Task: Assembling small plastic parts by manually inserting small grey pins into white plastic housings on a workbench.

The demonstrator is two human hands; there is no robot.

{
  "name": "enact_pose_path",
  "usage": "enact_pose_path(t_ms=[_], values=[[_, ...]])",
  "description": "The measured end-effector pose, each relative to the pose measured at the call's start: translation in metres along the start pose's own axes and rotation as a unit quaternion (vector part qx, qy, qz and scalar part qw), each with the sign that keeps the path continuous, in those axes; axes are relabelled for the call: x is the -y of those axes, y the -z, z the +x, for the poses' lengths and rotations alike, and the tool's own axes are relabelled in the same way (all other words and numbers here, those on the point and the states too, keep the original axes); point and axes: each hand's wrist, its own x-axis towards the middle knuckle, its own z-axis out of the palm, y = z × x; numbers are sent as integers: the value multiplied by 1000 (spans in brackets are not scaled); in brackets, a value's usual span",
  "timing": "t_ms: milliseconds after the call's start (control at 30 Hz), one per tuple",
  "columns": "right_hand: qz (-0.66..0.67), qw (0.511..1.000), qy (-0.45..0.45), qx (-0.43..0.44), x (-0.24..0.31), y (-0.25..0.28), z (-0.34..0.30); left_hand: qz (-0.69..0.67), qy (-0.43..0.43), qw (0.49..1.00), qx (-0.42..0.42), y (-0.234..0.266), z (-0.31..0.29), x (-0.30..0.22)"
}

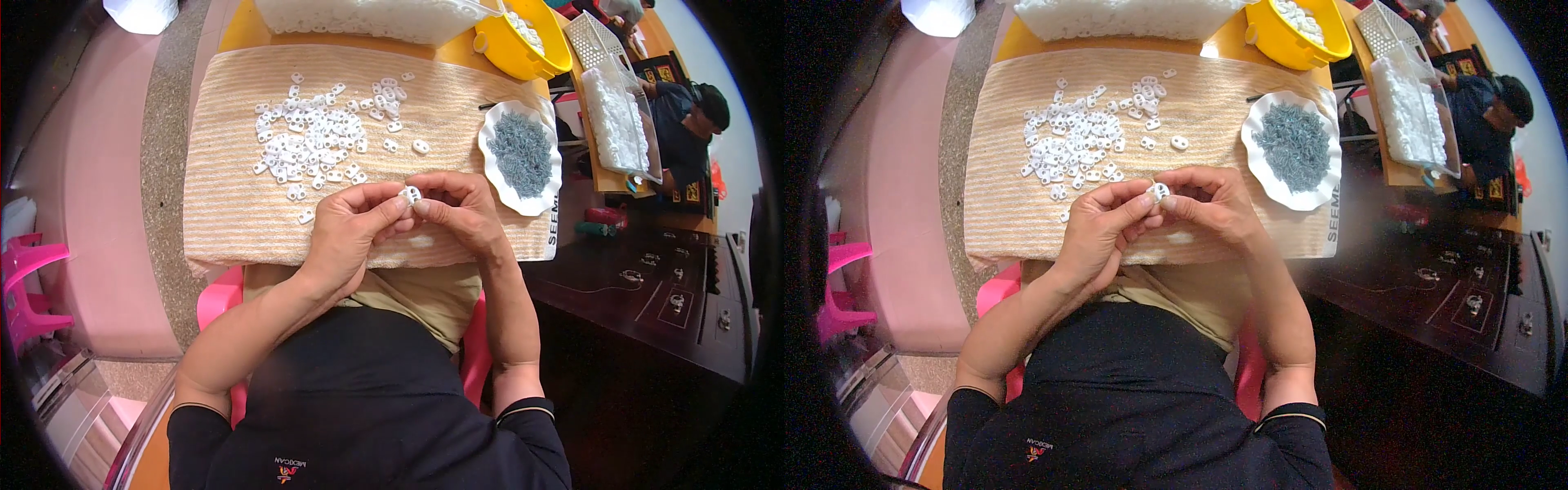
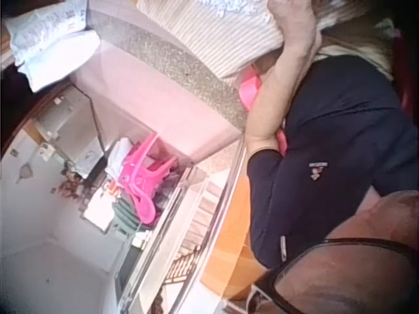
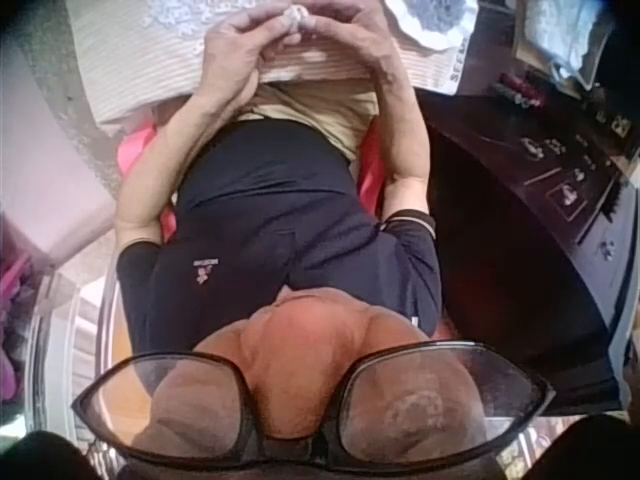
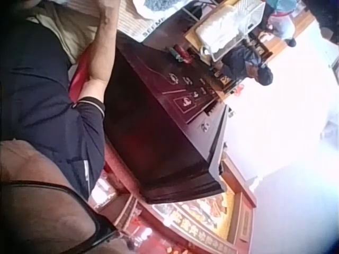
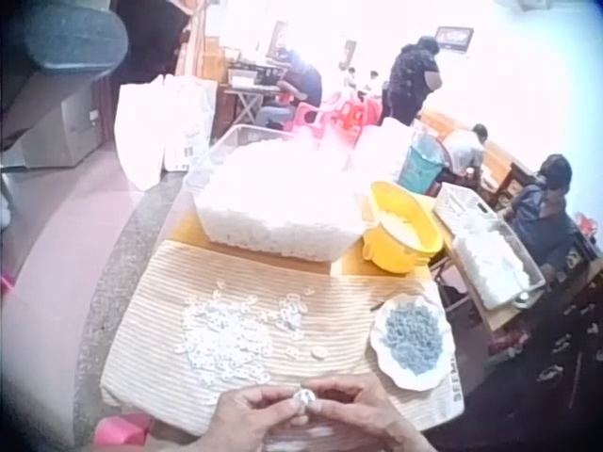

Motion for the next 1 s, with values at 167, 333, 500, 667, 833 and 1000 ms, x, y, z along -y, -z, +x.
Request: enact_pose_path(t_ms=[167, 333, 500, 667, 833, 1000], values=[[33, 999, 19, 1, 0, 0, -1, -12, 10, 1000, 14, -2, -1, -2], [69, 997, 22, 29, -3, 5, -3, -31, 23, 998, 38, -1, 0, -4], [120, 992, 24, 39, -3, 3, -4, -40, 42, 997, 54, -1, 0, -7], [141, 988, 41, 50, -4, 2, -4, -46, 51, 994, 84, 2, 2, -8], [118, 990, 57, 45, -5, 2, -5, -43, 60, 992, 101, 1, 3, -11], [115, 988, 84, 60, -4, 0, -2, -43, 68, 991, 111, 1, 3, -13]])
